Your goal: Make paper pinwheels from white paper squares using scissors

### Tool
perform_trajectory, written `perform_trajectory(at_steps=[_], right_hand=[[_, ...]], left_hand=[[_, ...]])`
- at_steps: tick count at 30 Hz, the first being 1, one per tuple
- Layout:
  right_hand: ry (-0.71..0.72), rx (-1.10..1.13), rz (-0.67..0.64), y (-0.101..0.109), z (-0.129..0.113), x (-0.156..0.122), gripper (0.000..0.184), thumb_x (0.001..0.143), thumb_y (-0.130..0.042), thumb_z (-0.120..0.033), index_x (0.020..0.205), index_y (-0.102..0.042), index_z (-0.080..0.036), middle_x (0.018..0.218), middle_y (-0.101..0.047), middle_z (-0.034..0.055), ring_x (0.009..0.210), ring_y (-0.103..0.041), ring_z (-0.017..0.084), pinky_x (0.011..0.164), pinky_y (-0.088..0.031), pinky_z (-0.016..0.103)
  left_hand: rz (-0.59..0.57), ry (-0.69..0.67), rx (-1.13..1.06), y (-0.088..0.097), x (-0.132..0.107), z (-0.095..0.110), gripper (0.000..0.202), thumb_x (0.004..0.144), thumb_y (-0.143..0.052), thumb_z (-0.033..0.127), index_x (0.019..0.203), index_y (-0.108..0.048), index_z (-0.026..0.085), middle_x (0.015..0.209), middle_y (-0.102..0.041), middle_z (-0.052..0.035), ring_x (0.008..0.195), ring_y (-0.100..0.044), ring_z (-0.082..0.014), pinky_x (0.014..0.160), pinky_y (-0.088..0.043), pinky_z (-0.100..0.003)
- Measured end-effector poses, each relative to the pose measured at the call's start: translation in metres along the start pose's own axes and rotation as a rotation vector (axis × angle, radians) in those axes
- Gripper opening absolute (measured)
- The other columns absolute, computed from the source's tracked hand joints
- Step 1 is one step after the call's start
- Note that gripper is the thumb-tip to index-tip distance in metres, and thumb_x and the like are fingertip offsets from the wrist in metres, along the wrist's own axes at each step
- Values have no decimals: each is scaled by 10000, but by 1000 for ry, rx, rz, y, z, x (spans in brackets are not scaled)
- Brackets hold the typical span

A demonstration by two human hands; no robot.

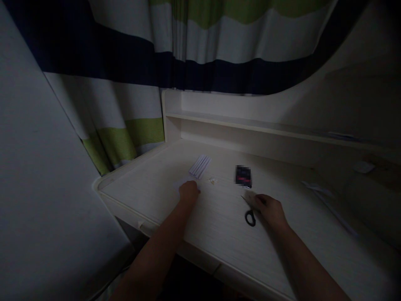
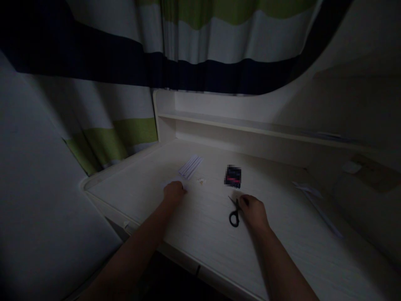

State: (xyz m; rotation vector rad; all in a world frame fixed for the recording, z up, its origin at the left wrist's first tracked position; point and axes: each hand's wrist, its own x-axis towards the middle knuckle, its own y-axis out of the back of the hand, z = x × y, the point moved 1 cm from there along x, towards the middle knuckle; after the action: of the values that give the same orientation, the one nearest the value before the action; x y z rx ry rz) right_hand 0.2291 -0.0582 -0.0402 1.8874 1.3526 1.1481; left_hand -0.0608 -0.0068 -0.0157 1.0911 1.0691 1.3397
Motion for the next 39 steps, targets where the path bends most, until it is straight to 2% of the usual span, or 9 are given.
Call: perform_trajectory(at_steps=[6,11,16,22,25,30,35,37,39], right_hand=[[-52,23,22,2,4,0,360,765,-400,-369,866,-650,-129,839,-678,116,771,-618,223,687,-430,292],[-65,40,39,2,5,1,341,748,-417,-353,858,-656,-135,815,-685,108,738,-623,222,662,-434,291],[-137,22,111,7,12,2,364,735,-418,-380,868,-661,-144,814,-684,116,751,-615,253,654,-423,320],[-272,20,217,15,31,8,410,707,-405,-399,864,-667,-124,797,-681,141,791,-608,284,663,-417,342],[-286,52,222,14,35,9,402,690,-417,-401,843,-673,-131,774,-682,127,789,-607,281,672,-416,340],[-286,131,224,14,31,8,405,688,-425,-408,857,-665,-130,822,-674,143,839,-587,297,719,-402,366],[-268,299,199,9,18,6,413,679,-471,-451,870,-653,-133,819,-672,116,797,-593,265,723,-419,366],[-251,393,166,4,8,5,407,683,-486,-464,854,-650,-132,769,-670,94,744,-601,232,689,-440,337],[-242,489,122,-1,-4,2,448,711,-464,-521,804,-648,-123,697,-660,83,662,-601,204,626,-458,311]], left_hand=[[-13,1,-5,1,0,0,268,734,-556,326,910,-626,137,948,-636,-128,894,-598,-223,738,-458,-300],[24,30,3,2,-4,3,244,798,-437,222,918,-616,108,929,-630,-149,890,-599,-221,735,-456,-307],[97,69,15,7,-8,6,308,816,-315,128,931,-598,96,925,-616,-157,871,-601,-237,712,-458,-335],[148,75,10,13,-10,8,310,827,-301,146,945,-585,101,896,-611,-151,840,-605,-219,694,-452,-310],[244,57,-17,18,-12,7,314,838,-306,183,958,-585,106,915,-614,-145,827,-605,-216,693,-450,-310],[522,-96,-122,29,-18,7,329,851,-316,235,994,-600,150,1093,-590,-93,913,-575,-189,819,-417,-304],[605,-321,-197,29,-22,22,348,870,-305,257,911,-636,160,1033,-627,-83,934,-566,-163,867,-395,-296],[633,-468,-197,24,-24,33,339,872,-312,256,885,-636,159,995,-641,-81,911,-574,-157,848,-410,-296],[653,-678,-182,18,-26,47,313,871,-324,236,871,-629,164,972,-650,-67,890,-580,-146,822,-428,-288]])
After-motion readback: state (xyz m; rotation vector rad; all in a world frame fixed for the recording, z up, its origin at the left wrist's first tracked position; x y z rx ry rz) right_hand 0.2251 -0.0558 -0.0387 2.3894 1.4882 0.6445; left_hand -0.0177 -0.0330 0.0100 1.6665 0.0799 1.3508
